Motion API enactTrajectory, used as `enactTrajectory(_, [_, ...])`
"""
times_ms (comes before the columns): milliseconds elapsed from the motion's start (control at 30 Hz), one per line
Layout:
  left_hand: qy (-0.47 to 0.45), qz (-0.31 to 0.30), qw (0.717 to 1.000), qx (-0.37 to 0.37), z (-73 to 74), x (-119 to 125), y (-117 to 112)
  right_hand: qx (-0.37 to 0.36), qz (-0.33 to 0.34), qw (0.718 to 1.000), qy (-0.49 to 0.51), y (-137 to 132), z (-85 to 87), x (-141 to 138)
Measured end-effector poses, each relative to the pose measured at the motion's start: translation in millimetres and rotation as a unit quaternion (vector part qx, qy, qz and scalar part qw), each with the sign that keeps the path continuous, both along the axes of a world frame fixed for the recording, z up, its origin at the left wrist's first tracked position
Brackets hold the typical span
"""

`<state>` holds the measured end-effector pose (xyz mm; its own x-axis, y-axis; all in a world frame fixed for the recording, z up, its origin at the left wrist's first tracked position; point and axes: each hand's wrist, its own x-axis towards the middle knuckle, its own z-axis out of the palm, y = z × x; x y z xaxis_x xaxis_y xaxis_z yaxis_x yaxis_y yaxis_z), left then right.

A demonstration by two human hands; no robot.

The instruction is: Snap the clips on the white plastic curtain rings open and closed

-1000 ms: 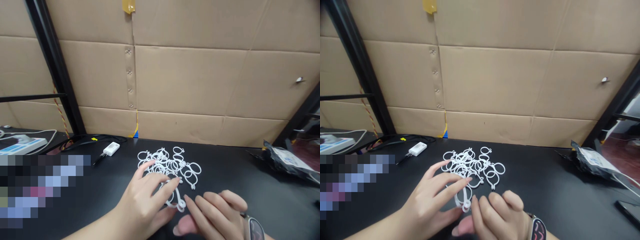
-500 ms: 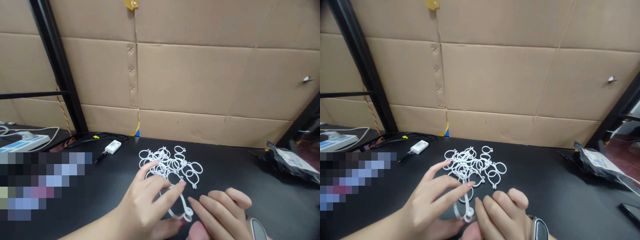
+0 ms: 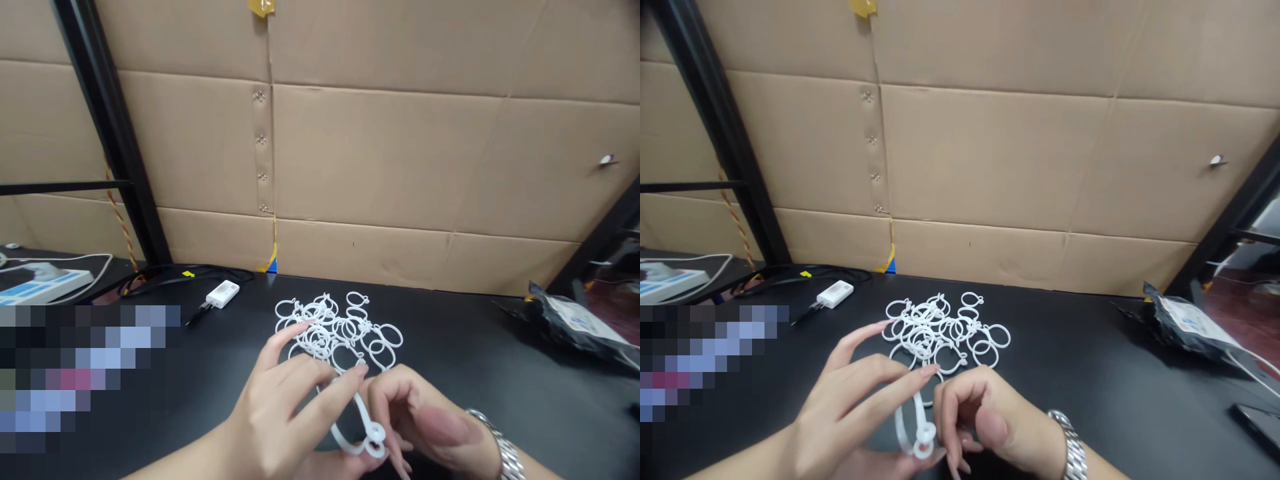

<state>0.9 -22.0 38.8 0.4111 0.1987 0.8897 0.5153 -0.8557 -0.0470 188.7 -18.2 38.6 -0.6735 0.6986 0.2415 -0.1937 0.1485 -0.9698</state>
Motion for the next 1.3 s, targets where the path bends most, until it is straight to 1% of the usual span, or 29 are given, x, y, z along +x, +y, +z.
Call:
enactTrajectory(33, [-0.005,-0.001,1.000,0.003,0.1,-0.3,-0.7,-0.037,0.029,0.999,0.002,-0.1,-2.2,1.3])
enactTrajectory(100, [-0.011,-0.003,1.000,0.006,-0.5,-1.3,-2.0,-0.081,0.060,0.995,0.006,-1.8,-7.3,3.8])
enactTrajectory(233, [-0.003,0.002,1.000,-0.006,-2.6,-3.1,-4.0,-0.116,0.090,0.989,0.015,-4.3,-18.1,5.6])
enactTrajectory(333, [-0.009,-0.003,1.000,0.001,-4.7,-2.9,-2.7,-0.118,0.108,0.987,0.017,-2.2,-25.3,5.3])
enactTrajectory(467, [-0.016,-0.024,0.999,0.015,-6.3,-0.8,-0.6,-0.110,0.099,0.989,0.000,-0.2,-28.3,5.0])
enactTrajectory(600, [-0.008,-0.010,1.000,-0.013,-5.0,0.8,-1.7,-0.112,0.084,0.990,-0.012,-1.7,-25.2,4.4])
enactTrajectory(733, [-0.001,-0.019,1.000,0.007,-5.3,-1.6,-2.1,-0.116,0.081,0.990,-0.027,-3.4,-20.3,3.2])
enactTrajectory(933, [-0.001,-0.015,1.000,-0.019,-5.7,-4.9,-5.4,-0.124,0.081,0.988,-0.042,-3.2,-18.0,1.3])
enactTrajectory(1133, [-0.026,-0.024,0.999,0.008,-8.1,-2.3,-3.9,-0.124,0.085,0.987,-0.054,-2.5,-19.2,3.1])
enactTrajectory(1200, [-0.029,-0.018,0.999,0.010,-9.5,-1.6,-2.4,-0.121,0.085,0.988,-0.055,-2.3,-21.5,2.7])
enactTrajectory(1300, [-0.030,-0.010,0.999,0.025,-7.9,-1.0,-1.6,-0.117,0.071,0.990,-0.031,-2.4,-26.1,-0.4])
